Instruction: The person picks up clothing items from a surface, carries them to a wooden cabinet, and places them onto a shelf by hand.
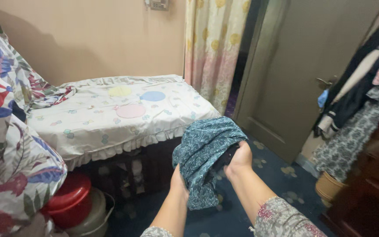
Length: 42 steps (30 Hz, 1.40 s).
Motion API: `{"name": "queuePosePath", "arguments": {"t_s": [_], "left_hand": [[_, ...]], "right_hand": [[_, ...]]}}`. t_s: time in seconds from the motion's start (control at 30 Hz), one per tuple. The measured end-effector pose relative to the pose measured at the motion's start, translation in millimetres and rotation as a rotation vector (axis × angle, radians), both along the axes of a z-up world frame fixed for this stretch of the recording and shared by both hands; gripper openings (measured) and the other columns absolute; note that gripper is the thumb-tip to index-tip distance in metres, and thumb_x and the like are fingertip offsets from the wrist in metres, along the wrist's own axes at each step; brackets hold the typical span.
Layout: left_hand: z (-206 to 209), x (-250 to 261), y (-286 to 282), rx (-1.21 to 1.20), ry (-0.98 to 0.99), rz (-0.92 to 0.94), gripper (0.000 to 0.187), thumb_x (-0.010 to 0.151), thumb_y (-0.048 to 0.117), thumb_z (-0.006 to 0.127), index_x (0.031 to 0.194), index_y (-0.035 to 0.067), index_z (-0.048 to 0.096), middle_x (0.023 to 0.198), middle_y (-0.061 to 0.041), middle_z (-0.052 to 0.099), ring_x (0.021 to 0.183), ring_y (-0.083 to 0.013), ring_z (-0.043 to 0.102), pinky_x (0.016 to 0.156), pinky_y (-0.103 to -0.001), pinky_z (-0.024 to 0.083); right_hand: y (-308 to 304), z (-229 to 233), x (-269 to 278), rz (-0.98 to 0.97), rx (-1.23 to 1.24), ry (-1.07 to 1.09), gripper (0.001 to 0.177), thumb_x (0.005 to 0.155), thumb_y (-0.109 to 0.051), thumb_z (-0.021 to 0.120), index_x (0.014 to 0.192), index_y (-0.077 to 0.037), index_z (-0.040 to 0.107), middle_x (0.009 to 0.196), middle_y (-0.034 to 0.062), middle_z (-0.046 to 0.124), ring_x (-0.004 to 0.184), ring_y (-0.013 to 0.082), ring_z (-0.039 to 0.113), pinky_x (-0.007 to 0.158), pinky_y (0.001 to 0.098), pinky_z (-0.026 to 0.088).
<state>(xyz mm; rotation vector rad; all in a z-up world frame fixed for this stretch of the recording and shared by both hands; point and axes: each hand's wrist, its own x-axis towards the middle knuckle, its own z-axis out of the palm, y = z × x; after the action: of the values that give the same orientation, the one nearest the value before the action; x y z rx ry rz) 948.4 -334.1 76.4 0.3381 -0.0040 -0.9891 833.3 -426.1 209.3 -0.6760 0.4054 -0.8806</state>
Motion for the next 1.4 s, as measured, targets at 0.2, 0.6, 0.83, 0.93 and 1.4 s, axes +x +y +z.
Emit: {"name": "queuePosePath", "arguments": {"t_s": [0.2, 0.6, 0.83, 0.93, 1.4], "left_hand": [[-17, 103, -34, -0.044, -0.020, 0.011, 0.042, 0.095, 0.032, 0.058, 0.119, 0.000, 0.070, 0.112, -0.020, 0.075, 0.097, -0.0358, 0.072, 0.087, -0.050, 0.060], [-37, 232, -84, 0.022, 0.088, 0.112, 0.039, 0.093, 0.020, 0.052, 0.117, -0.006, 0.068, 0.111, -0.023, 0.074, 0.098, -0.0360, 0.072, 0.089, -0.050, 0.059], [2, 307, -138, 0.049, 0.032, 0.159, 0.040, 0.093, 0.022, 0.051, 0.116, -0.006, 0.068, 0.109, -0.023, 0.075, 0.095, -0.0361, 0.073, 0.086, -0.050, 0.060], [28, 334, -173, 0.015, -0.045, 0.174, 0.039, 0.094, 0.023, 0.052, 0.116, -0.006, 0.069, 0.108, -0.023, 0.074, 0.095, -0.0366, 0.072, 0.085, -0.051, 0.060], [33, 470, -304, -0.174, 0.035, 0.318, 0.048, 0.100, 0.027, 0.039, 0.124, -0.007, 0.063, 0.119, -0.026, 0.070, 0.104, -0.0396, 0.069, 0.094, -0.055, 0.057]], "right_hand": [[-32, -17, 94, -0.017, 0.001, -0.033, 0.042, 0.096, -0.031, 0.040, 0.112, -0.005, 0.070, 0.112, 0.0111, 0.077, 0.103, 0.0273, 0.073, 0.093, 0.0428, 0.058], [-95, -57, 219, -0.032, 0.172, 0.140, 0.041, 0.096, -0.035, 0.048, 0.118, -0.006, 0.067, 0.113, 0.0103, 0.074, 0.101, 0.0273, 0.072, 0.089, 0.0439, 0.058], [-179, -60, 305, 0.073, 0.090, 0.034, 0.041, 0.098, -0.032, 0.049, 0.125, -0.005, 0.065, 0.122, 0.0099, 0.072, 0.111, 0.0258, 0.069, 0.097, 0.0402, 0.054], [-223, -46, 345, 0.114, 0.063, 0.008, 0.041, 0.100, -0.029, 0.047, 0.127, -0.003, 0.064, 0.125, 0.0114, 0.071, 0.113, 0.0266, 0.068, 0.100, 0.0402, 0.053], [-360, -57, 479, 0.149, -0.238, 0.235, 0.036, 0.102, -0.032, 0.049, 0.126, -0.011, 0.064, 0.120, 0.0036, 0.070, 0.111, 0.0171, 0.064, 0.095, 0.0344, 0.047]]}}
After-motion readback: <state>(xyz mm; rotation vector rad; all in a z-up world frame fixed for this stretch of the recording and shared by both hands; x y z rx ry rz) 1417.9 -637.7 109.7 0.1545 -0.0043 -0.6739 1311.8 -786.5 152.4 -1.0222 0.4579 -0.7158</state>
